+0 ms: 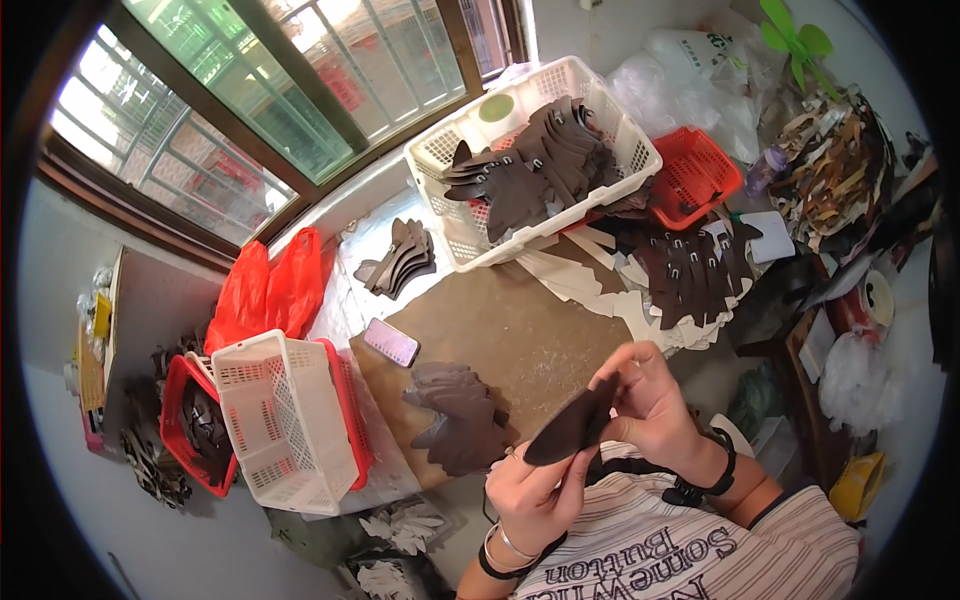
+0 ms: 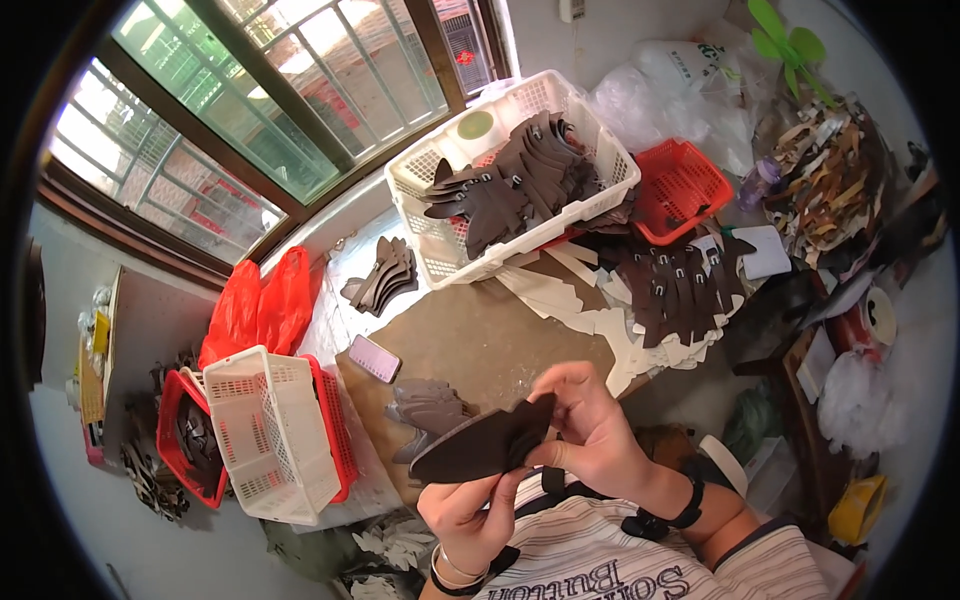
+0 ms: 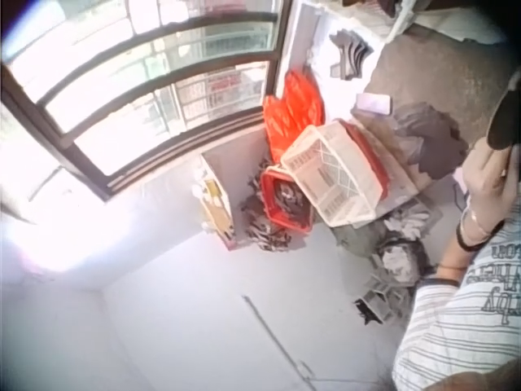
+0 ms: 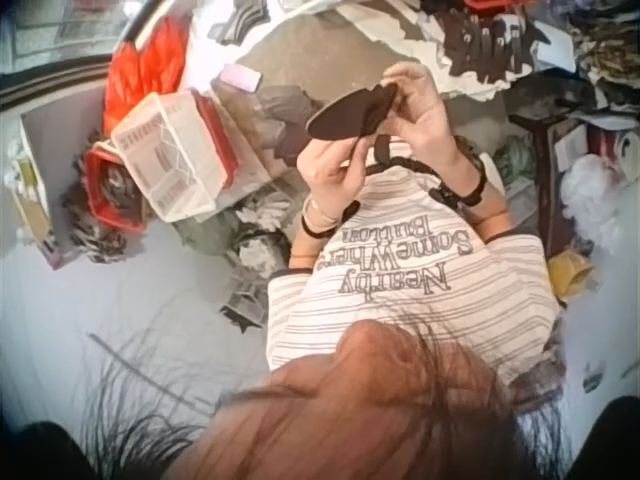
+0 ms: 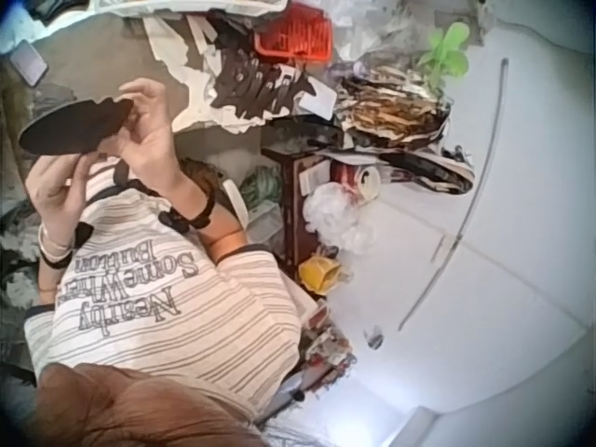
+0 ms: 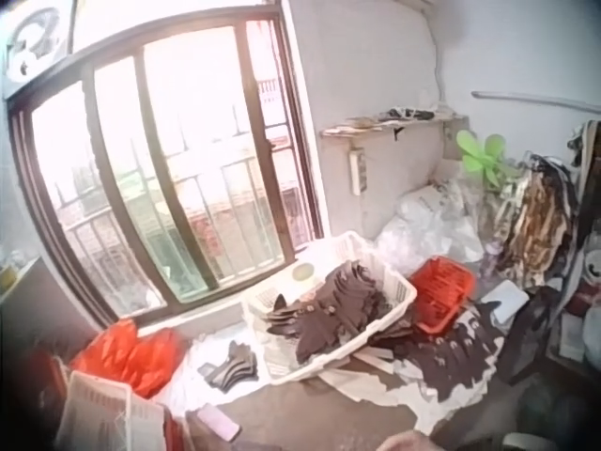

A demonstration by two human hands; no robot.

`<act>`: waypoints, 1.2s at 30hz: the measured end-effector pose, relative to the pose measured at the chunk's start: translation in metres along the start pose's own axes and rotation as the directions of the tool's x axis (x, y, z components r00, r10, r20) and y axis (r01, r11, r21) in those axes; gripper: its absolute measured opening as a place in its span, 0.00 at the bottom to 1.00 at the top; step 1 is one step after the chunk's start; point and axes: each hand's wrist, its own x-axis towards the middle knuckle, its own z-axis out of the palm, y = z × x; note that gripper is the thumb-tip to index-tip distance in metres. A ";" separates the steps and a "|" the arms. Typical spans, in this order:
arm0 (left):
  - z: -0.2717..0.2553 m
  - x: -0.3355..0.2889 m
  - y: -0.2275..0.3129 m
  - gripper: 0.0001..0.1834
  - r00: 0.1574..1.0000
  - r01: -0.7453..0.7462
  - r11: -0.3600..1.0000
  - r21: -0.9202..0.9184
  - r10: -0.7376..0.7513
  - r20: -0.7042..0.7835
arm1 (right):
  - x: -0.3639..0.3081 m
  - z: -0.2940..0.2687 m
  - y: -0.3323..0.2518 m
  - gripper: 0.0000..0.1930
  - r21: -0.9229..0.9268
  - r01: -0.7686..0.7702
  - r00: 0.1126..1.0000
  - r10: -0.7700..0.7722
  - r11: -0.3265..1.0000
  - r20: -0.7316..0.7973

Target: The recorder is sorting and inspecting various pre-cut shoe components in a manufacturing setting.

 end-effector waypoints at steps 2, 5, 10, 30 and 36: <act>-0.001 0.006 -0.005 0.08 0.997 0.025 0.993 -0.113 -0.017 0.070 | -0.001 0.002 -0.010 0.16 0.041 0.024 0.997 -0.021 0.999 -0.076; 0.001 -0.006 -0.013 0.14 0.968 0.247 0.846 -0.473 -0.235 0.085 | -0.014 -0.001 -0.019 0.18 -0.211 -0.102 0.993 0.088 0.972 -0.076; -0.001 -0.012 -0.017 0.16 0.998 0.056 0.896 -0.441 -0.056 0.012 | -0.011 -0.004 -0.018 0.14 -0.608 0.443 0.895 -0.356 0.658 0.267; -0.021 -0.006 -0.019 0.13 0.924 -0.301 0.890 -0.344 0.361 0.126 | -0.011 0.005 -0.016 0.05 -0.302 0.854 0.515 -0.607 0.424 0.605; -0.020 -0.008 -0.018 0.04 0.778 -0.628 0.766 -0.132 0.623 -0.083 | -0.009 0.009 -0.018 0.07 -0.260 0.743 0.638 -0.536 0.617 0.553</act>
